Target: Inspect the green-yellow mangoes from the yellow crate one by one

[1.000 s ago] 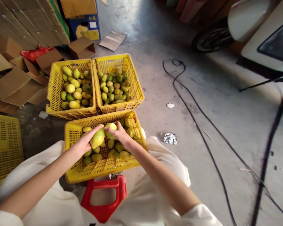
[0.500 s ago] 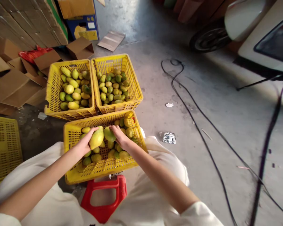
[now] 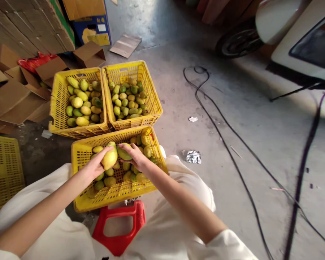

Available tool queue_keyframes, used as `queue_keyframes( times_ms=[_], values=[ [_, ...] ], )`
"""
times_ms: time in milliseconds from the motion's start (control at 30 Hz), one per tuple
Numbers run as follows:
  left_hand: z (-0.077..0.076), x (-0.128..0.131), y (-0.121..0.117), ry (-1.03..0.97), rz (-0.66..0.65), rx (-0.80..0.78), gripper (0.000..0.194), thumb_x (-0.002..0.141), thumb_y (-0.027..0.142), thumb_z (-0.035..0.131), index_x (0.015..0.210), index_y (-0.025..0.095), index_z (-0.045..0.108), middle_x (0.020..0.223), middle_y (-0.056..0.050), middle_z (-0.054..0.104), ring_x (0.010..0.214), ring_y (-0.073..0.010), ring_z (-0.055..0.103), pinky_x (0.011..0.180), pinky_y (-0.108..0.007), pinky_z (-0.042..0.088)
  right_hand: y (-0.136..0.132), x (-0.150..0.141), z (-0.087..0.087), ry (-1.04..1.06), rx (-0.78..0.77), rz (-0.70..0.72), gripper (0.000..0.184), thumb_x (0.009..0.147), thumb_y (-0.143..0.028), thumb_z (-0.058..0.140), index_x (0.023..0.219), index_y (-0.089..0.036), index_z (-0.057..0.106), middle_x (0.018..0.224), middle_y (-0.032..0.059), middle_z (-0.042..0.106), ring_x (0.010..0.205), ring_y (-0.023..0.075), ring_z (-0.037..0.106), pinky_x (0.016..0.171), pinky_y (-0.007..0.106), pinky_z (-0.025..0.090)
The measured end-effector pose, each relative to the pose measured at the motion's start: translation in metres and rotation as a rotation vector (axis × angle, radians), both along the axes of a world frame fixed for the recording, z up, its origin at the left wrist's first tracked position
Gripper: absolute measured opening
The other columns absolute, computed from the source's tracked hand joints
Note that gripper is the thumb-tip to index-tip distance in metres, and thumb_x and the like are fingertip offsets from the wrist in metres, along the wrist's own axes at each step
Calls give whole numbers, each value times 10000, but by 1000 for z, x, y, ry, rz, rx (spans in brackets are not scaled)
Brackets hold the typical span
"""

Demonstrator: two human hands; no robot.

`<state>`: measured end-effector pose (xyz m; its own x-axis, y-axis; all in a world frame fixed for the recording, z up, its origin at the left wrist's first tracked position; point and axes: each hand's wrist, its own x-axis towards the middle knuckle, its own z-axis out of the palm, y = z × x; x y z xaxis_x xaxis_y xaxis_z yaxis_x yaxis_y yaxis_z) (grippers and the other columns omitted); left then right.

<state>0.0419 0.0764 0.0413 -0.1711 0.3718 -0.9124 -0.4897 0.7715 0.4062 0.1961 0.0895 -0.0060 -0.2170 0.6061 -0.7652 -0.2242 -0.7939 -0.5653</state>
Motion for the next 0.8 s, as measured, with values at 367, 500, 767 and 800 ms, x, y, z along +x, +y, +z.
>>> queue_keyframes(
  times_ms=[367, 500, 767, 800],
  values=[
    [-14, -6, -6, 55, -70, -12, 164, 977, 138, 870, 1089, 221, 784, 843, -17, 833, 829, -225, 853, 662, -236, 647, -2, 2, -6, -159, 25, 71, 304, 859, -516, 894, 1026, -305, 753, 1307, 46, 846, 1458, 316, 692, 1253, 459, 554],
    [-9, -5, -6, 53, -98, 12, 200, 976, 57, 849, 1015, 217, 736, 776, 21, 775, 668, -160, 772, 591, -225, 619, -2, 0, -4, -82, 25, 87, 595, 640, -426, 1065, 1072, -283, 681, 1204, 73, 840, 1307, 318, 765, 1203, 448, 602],
    [0, -7, -3, 58, -127, 48, 168, 980, 82, 835, 927, 216, 749, 745, -43, 784, 877, -268, 834, 615, -255, 575, -8, 1, -14, -76, 31, 100, 547, 646, -572, 1027, 964, -320, 659, 1144, 51, 826, 1220, 338, 783, 974, 445, 697],
    [0, -7, -3, 61, -140, 46, 166, 986, 84, 828, 915, 211, 748, 740, -47, 778, 876, -266, 827, 623, -257, 566, -8, 1, -15, -88, 32, 109, 512, 673, -579, 999, 955, -318, 661, 1126, 51, 826, 1226, 335, 777, 963, 432, 691]
  ],
)
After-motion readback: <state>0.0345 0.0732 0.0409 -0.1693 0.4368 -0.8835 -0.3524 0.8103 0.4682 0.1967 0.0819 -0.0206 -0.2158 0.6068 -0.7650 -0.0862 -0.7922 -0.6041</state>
